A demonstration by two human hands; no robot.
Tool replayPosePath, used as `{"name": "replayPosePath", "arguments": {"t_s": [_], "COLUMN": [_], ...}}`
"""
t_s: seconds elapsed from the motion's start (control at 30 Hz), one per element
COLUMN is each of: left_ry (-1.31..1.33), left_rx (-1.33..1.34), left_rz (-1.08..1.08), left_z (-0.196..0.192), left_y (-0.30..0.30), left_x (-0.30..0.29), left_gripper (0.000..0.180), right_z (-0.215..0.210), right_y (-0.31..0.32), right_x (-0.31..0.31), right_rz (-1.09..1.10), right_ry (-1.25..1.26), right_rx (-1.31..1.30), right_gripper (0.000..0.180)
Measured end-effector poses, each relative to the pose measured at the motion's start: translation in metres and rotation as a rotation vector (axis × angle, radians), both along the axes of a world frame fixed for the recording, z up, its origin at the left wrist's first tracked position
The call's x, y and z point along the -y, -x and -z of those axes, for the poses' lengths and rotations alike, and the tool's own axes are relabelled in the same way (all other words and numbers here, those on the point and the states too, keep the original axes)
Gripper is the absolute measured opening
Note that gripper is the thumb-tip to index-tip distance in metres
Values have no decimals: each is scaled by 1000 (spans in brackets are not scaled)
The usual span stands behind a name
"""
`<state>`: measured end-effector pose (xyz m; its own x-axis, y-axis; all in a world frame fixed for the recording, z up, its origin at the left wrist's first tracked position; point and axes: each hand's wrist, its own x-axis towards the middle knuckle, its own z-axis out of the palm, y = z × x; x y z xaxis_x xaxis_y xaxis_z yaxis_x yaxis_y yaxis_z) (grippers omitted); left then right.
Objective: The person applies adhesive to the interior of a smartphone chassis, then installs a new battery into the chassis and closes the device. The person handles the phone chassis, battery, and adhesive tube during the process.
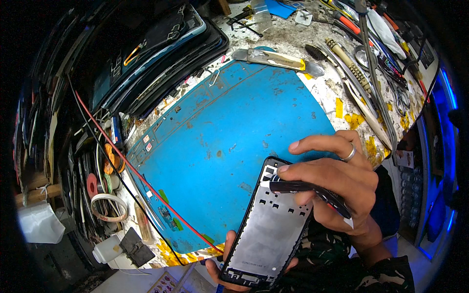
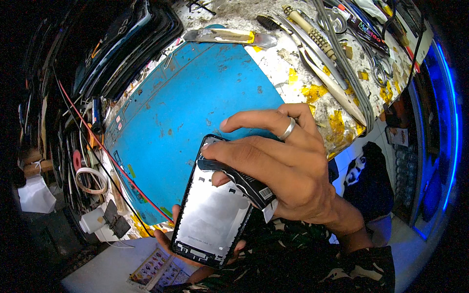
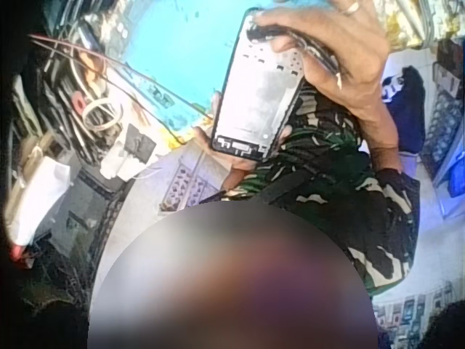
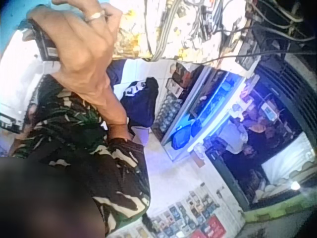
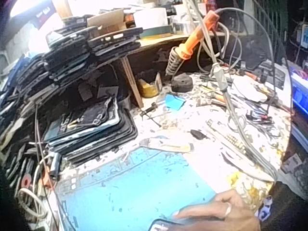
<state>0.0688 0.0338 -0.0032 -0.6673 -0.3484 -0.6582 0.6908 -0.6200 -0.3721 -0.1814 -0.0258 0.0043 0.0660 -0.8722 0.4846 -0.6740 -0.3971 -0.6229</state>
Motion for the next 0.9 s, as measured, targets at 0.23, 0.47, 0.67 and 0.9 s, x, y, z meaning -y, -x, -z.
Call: {"name": "replayPosePath", "arguments": {"t_s": [0.23, 0.47, 0.67, 0.9], "left_ry": [-88, 34, 272, 357], "left_rx": [49, -15, 292, 438], "left_rz": [-9, 12, 339, 367], "left_z": [-13, -9, -13, -15], "left_y": [8, 10, 11, 17], "left_x": [9, 7, 8, 7], "left_gripper": [113, 113, 110, 106], "right_z": [1, -1, 2, 1], "right_y": [0, 1, 0, 2], "right_x": [0, -1, 0, 0], "right_rz": [10, -11, 44, 17], "right_ry": [9, -24, -2, 2], "right_rx": [1, -30, -4, -25], "right_gripper": [30, 33, 33, 34]}}
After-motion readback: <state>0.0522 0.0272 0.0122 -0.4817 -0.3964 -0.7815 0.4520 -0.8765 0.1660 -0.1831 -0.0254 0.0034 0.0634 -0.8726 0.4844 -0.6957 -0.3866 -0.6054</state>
